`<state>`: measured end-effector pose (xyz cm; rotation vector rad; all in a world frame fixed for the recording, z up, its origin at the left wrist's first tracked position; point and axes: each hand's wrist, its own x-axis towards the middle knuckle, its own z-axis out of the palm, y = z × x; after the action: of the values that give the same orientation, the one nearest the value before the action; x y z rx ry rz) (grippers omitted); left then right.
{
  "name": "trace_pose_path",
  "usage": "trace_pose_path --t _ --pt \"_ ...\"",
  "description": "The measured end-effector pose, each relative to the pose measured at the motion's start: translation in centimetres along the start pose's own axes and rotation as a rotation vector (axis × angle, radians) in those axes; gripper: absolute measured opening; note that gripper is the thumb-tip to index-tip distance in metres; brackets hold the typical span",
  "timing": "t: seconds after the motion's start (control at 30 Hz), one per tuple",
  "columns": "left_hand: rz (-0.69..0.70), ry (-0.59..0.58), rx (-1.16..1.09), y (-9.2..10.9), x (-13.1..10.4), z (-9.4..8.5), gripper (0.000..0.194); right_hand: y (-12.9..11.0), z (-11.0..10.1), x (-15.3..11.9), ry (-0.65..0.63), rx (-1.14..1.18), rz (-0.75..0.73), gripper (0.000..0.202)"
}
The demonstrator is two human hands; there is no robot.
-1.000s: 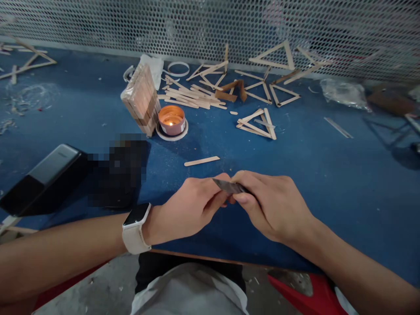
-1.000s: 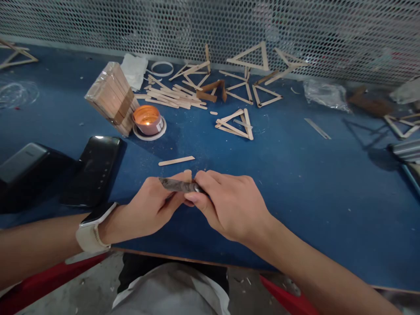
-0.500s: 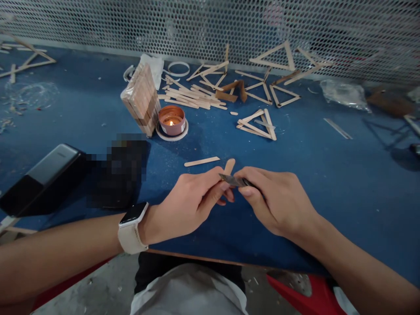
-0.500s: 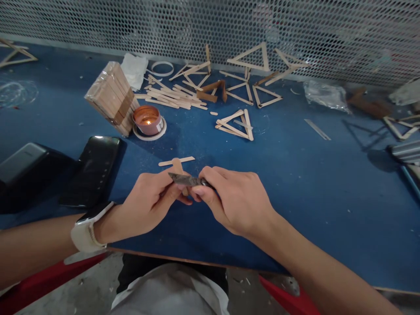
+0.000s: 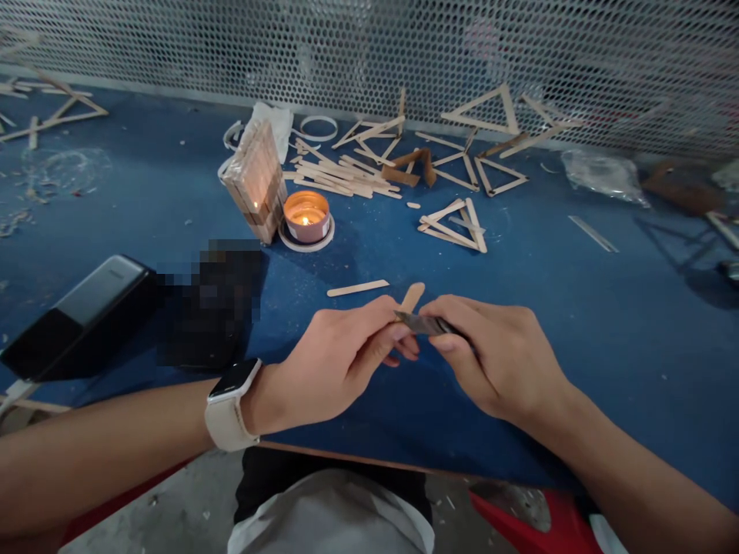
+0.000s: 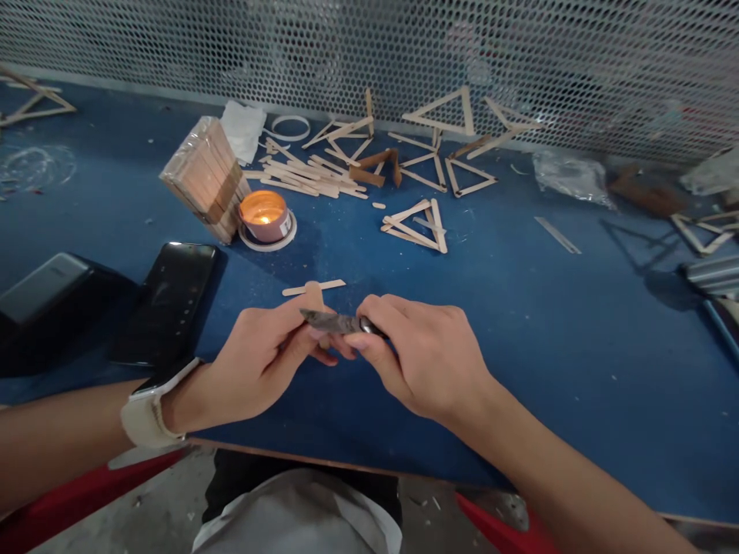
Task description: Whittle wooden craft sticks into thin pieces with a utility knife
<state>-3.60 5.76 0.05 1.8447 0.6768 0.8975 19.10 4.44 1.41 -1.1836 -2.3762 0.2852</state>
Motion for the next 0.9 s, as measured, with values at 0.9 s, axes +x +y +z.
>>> trace_pose_path --t 0.9 --pt "0.103 -0.055 0.093 -0.7 -0.2 0.7 0.023 -0.7 0.9 -0.3 -0.032 0.075 -0.010 0.056"
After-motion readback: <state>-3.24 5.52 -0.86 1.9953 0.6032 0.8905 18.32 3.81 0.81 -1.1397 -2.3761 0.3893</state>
